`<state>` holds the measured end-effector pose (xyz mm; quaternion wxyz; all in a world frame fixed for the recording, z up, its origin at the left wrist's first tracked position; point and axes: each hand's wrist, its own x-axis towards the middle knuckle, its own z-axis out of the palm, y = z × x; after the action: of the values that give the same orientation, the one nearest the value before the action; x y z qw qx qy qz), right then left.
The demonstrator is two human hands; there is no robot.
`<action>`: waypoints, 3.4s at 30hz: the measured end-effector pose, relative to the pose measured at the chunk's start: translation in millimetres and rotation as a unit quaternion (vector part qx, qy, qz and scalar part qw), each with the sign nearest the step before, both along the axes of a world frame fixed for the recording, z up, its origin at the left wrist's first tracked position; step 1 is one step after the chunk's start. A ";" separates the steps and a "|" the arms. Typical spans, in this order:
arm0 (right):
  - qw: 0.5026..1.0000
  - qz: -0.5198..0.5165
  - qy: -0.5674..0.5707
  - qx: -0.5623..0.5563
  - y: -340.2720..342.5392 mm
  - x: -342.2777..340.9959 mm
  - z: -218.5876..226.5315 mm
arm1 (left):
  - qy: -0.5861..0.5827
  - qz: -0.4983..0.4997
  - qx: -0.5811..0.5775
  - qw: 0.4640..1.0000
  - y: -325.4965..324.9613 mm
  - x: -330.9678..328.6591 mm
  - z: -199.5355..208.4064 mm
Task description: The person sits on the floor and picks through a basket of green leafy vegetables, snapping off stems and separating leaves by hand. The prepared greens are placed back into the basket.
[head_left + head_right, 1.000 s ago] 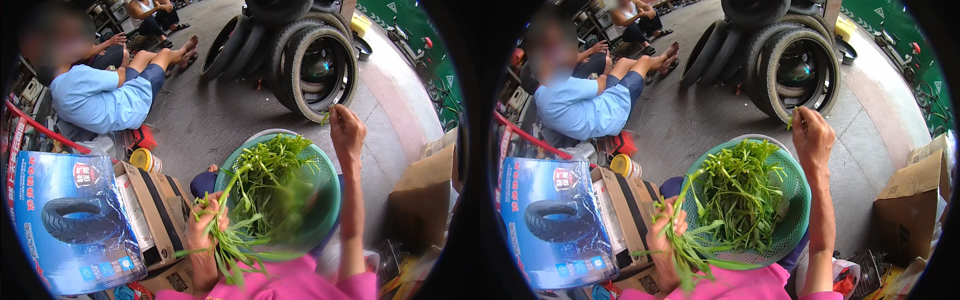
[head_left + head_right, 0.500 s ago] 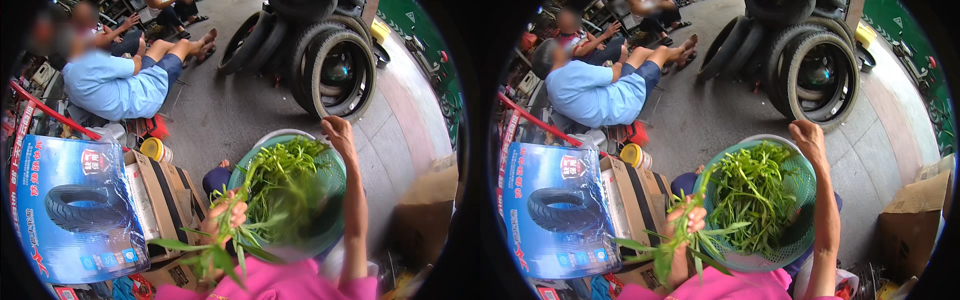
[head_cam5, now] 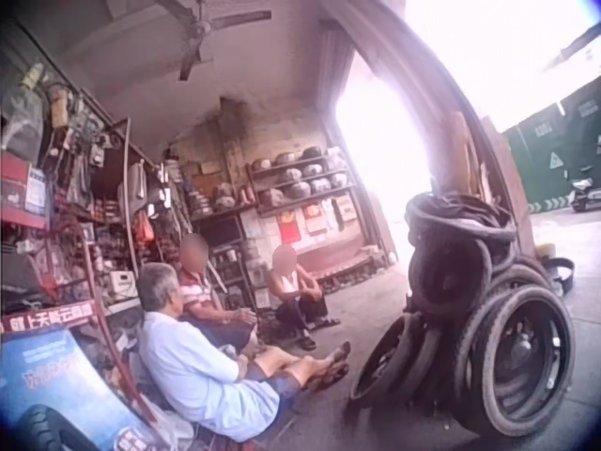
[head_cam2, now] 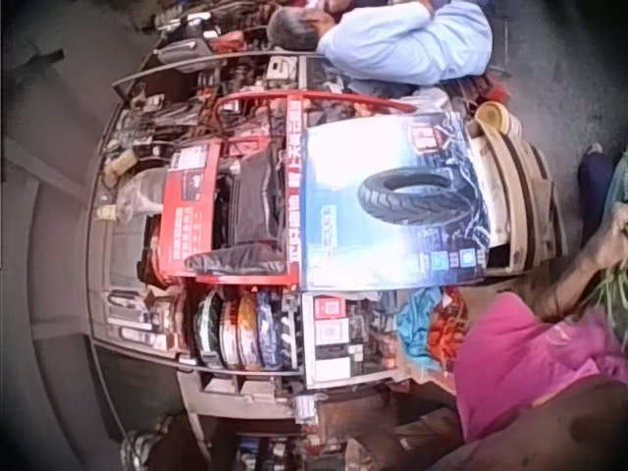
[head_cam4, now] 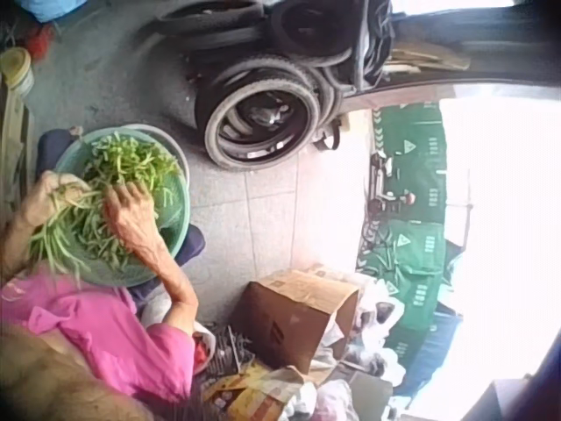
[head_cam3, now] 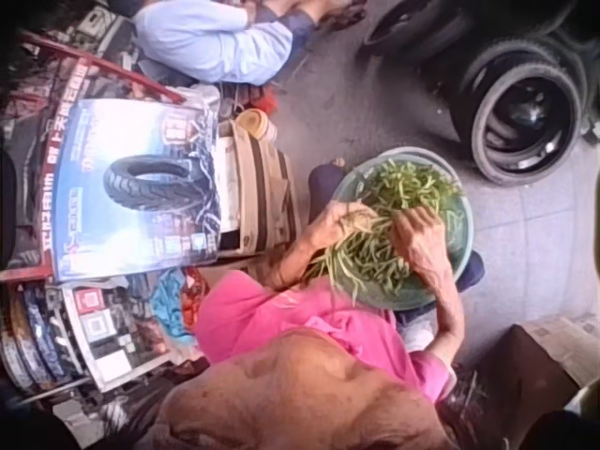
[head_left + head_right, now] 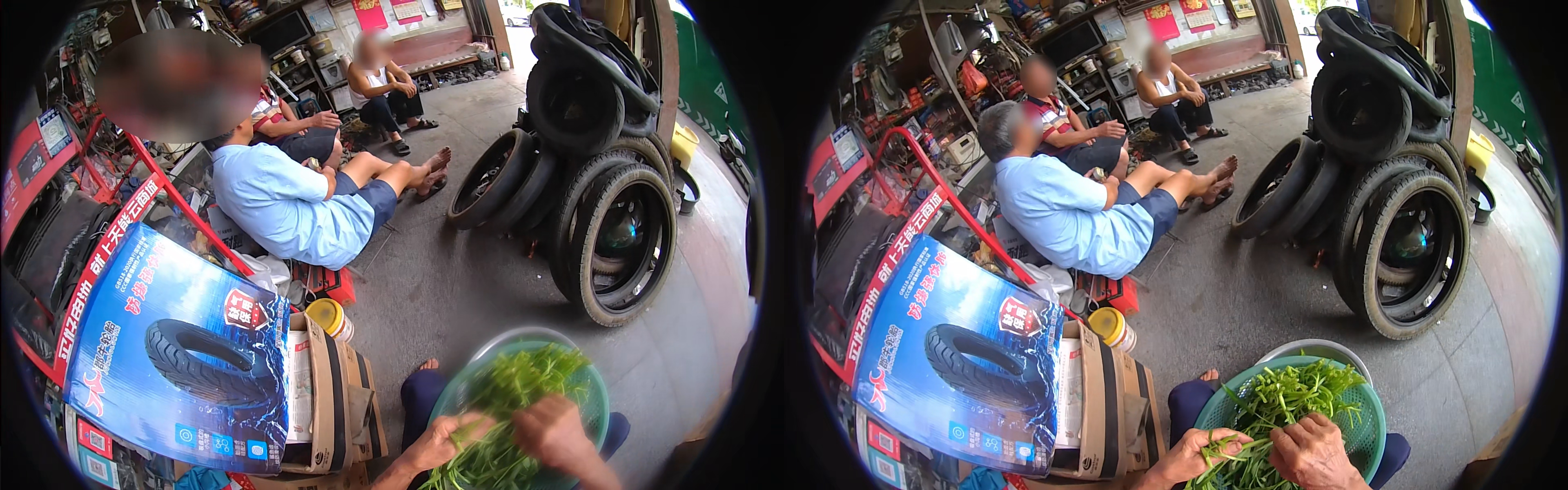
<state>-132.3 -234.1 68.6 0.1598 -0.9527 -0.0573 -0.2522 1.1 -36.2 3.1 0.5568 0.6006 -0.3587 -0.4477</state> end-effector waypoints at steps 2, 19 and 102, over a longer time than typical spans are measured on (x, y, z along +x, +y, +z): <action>0.999 -0.016 -0.009 -0.036 0.7 -7.2 -11.2 | -0.040 -0.004 0.000 0.999 -4.9 -6.9 0.9; 0.802 -0.341 -0.162 0.464 -9.6 -81.5 -43.2 | 0.101 0.178 0.003 0.979 13.9 10.4 16.6; 0.907 -0.344 0.077 0.230 67.0 -21.5 -112.0 | 0.580 0.331 -0.181 0.722 40.2 22.7 -17.8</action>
<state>-153.8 -167.1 -43.4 0.2812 -0.8666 0.3463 -0.2236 23.8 4.0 -14.7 0.8668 0.1919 0.1819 -0.4229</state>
